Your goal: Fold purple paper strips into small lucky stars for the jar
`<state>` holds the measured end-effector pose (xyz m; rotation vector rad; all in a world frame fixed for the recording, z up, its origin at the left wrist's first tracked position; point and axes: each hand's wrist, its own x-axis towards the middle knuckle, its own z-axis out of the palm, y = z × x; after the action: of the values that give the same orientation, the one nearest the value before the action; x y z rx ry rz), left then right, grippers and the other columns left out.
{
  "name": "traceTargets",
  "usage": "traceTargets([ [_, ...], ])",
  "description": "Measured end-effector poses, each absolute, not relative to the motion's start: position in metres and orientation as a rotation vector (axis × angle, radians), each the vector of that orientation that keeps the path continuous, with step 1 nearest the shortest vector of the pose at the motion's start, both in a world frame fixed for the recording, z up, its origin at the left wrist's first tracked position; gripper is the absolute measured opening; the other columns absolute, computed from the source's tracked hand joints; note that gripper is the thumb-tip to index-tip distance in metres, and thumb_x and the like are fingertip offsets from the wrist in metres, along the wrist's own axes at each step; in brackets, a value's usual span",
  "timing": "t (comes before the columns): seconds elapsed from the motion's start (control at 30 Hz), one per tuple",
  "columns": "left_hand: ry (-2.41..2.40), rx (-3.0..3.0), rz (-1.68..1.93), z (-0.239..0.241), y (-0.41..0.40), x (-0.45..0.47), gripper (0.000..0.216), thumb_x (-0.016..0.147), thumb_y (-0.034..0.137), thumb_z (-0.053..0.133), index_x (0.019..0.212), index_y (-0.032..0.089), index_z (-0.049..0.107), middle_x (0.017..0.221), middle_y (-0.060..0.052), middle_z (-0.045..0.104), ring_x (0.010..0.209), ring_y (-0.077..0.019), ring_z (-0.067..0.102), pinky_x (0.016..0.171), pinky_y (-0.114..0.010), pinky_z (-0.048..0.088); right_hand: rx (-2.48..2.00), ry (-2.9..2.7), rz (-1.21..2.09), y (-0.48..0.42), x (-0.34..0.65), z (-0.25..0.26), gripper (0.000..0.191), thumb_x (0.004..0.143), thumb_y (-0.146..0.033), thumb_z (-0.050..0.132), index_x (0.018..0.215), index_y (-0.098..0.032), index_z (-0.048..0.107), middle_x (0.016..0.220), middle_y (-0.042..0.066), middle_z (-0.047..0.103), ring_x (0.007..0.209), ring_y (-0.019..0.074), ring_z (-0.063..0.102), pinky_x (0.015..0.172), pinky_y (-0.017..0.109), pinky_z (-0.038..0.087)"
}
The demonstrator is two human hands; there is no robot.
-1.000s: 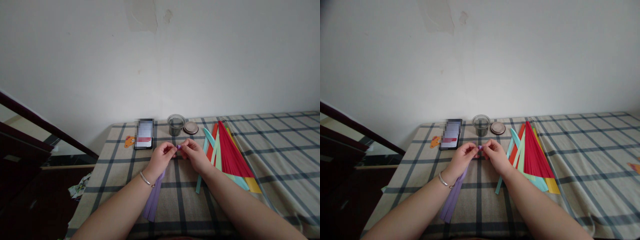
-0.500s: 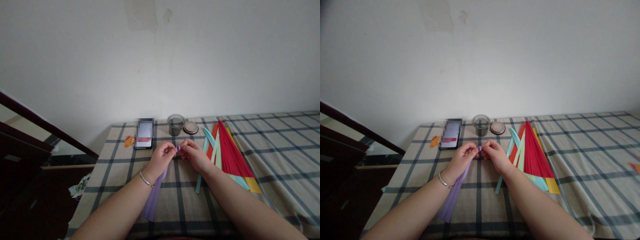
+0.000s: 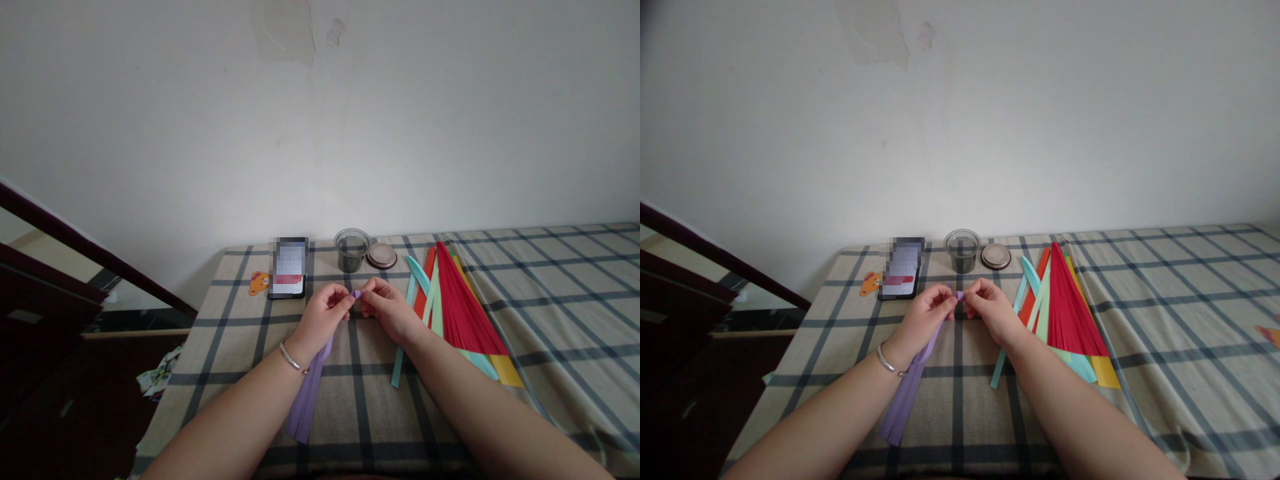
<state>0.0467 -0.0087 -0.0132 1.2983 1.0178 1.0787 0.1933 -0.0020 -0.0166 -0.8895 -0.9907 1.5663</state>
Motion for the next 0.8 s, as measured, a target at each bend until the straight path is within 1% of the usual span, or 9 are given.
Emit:
traceTargets([
  [0.13,1.028,1.272,1.087,-0.0156,-0.0067,0.0454,0.021,0.076,0.035,0.062,0.082,0.015,0.059,0.073,0.001,0.058,0.056,-0.0084,0.052,0.057,-0.023,0.043,-0.886,-0.983,1.577,-0.0020,0.1938,-0.0136,0.030,0.063,-0.037,0.074,0.059,-0.019,0.050,0.048,-0.006,0.050,0.044,0.0078,0.042,0.046,0.022,0.035],
  [0.23,1.011,1.236,1.080,-0.0132,-0.0065,0.0450,0.020,0.076,0.034,0.062,0.081,0.015,0.059,0.072,0.001,0.057,0.056,-0.0079,0.051,0.058,-0.023,0.044,-0.871,-0.945,1.596,-0.0023,0.1946,-0.0125,0.030,0.063,-0.035,0.075,0.059,-0.019,0.050,0.050,-0.005,0.052,0.045,0.0074,0.043,0.047,0.022,0.035],
  [0.37,0.972,1.209,1.070,-0.0089,-0.0068,0.0449,0.020,0.075,0.034,0.063,0.077,0.015,0.058,0.067,0.002,0.054,0.056,-0.0080,0.050,0.058,-0.023,0.045,-0.855,-0.907,1.637,-0.0028,0.1954,-0.0150,0.029,0.063,-0.033,0.075,0.060,-0.018,0.051,0.057,-0.004,0.058,0.049,0.0083,0.049,0.050,0.022,0.039],
  [0.47,0.975,1.224,1.068,-0.0086,-0.0081,0.0447,0.019,0.075,0.033,0.062,0.075,0.015,0.055,0.069,0.002,0.053,0.058,-0.0082,0.051,0.059,-0.022,0.046,-0.857,-0.949,1.611,-0.0025,0.1949,-0.0179,0.028,0.065,-0.032,0.074,0.060,-0.018,0.050,0.057,-0.004,0.058,0.050,0.0086,0.050,0.050,0.022,0.040],
  [0.53,0.965,1.235,1.100,-0.0105,-0.0093,0.0447,0.020,0.075,0.032,0.063,0.082,0.016,0.054,0.074,0.002,0.054,0.061,-0.0086,0.053,0.060,-0.023,0.047,-0.857,-0.983,1.576,-0.0022,0.1940,-0.0189,0.029,0.065,-0.033,0.074,0.060,-0.019,0.049,0.054,-0.005,0.055,0.048,0.0079,0.047,0.049,0.021,0.039],
  [0.6,0.936,1.260,1.139,-0.0136,-0.0102,0.0449,0.026,0.075,0.031,0.065,0.094,0.018,0.053,0.082,0.001,0.056,0.065,-0.0095,0.055,0.061,-0.024,0.049,-0.866,-1.017,1.545,-0.0023,0.1929,-0.0187,0.030,0.065,-0.035,0.074,0.060,-0.019,0.049,0.052,-0.006,0.053,0.046,0.0074,0.045,0.048,0.021,0.037],
  [0.63,0.935,1.290,1.143,-0.0152,-0.0105,0.0450,0.028,0.075,0.031,0.065,0.097,0.018,0.053,0.085,0.000,0.057,0.067,-0.0097,0.056,0.062,-0.024,0.049,-0.874,-1.040,1.531,-0.0025,0.1924,-0.0183,0.031,0.065,-0.036,0.074,0.060,-0.019,0.049,0.051,-0.006,0.052,0.046,0.0073,0.045,0.048,0.021,0.037],
  [0.67,0.942,1.318,1.137,-0.0165,-0.0105,0.0451,0.026,0.076,0.031,0.064,0.096,0.018,0.055,0.086,0.000,0.057,0.068,-0.0100,0.056,0.063,-0.024,0.049,-0.881,-1.068,1.516,-0.0027,0.1919,-0.0177,0.031,0.065,-0.037,0.074,0.060,-0.019,0.049,0.051,-0.006,0.052,0.046,0.0074,0.045,0.048,0.021,0.036],
  [0.8,1.005,1.354,1.127,-0.0179,-0.0092,0.0454,0.018,0.079,0.033,0.061,0.084,0.016,0.058,0.079,0.000,0.059,0.065,-0.0104,0.056,0.063,-0.024,0.048,-0.902,-1.164,1.457,-0.0044,0.1903,-0.0160,0.031,0.065,-0.039,0.073,0.061,-0.019,0.049,0.053,-0.006,0.053,0.047,0.0080,0.045,0.049,0.023,0.037],
])
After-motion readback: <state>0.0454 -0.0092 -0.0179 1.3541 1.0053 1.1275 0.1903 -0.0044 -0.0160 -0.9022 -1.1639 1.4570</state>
